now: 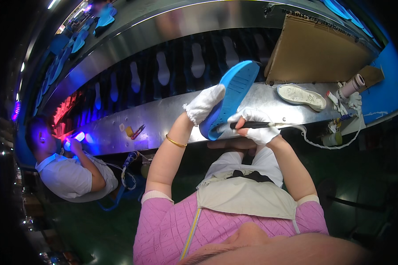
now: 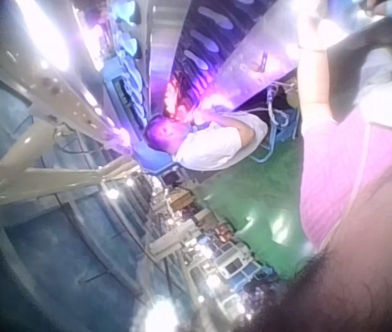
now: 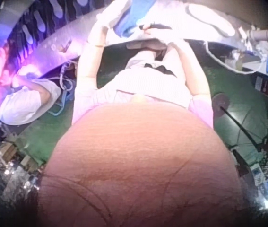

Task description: The person takes shoe soles, applies adhesive to their surfaces using a handheld brush applicator, and places the soles onto a conveyor belt.

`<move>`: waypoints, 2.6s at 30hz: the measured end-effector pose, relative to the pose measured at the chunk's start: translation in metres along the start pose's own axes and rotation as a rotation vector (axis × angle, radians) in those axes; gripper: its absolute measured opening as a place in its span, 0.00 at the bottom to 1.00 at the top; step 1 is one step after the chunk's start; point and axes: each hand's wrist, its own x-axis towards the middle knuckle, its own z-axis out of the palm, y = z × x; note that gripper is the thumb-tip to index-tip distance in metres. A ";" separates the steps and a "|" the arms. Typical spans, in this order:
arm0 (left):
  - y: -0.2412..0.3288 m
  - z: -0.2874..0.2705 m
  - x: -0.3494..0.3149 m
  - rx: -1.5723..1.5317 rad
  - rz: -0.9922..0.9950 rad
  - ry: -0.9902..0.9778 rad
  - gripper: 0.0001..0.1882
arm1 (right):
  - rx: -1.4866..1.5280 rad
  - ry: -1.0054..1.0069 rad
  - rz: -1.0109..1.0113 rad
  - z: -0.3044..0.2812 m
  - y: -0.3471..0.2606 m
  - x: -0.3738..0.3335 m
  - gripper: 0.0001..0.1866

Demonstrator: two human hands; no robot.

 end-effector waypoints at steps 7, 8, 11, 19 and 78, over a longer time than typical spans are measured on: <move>0.002 -0.003 0.014 0.161 -0.213 0.103 0.38 | -0.293 0.003 0.066 -0.001 -0.008 0.006 0.07; 0.002 -0.003 0.015 0.170 -0.213 0.108 0.38 | -0.371 0.029 -0.031 -0.006 -0.007 0.008 0.07; 0.002 -0.004 0.017 0.212 -0.230 0.125 0.39 | -0.473 0.073 -0.132 -0.022 0.014 0.022 0.07; 0.009 0.000 0.010 0.137 -0.274 0.138 0.38 | -0.369 0.084 -0.234 -0.034 -0.003 0.024 0.06; -0.045 0.016 -0.014 -0.779 0.025 0.196 0.46 | -0.361 0.117 -0.089 0.005 0.005 -0.007 0.07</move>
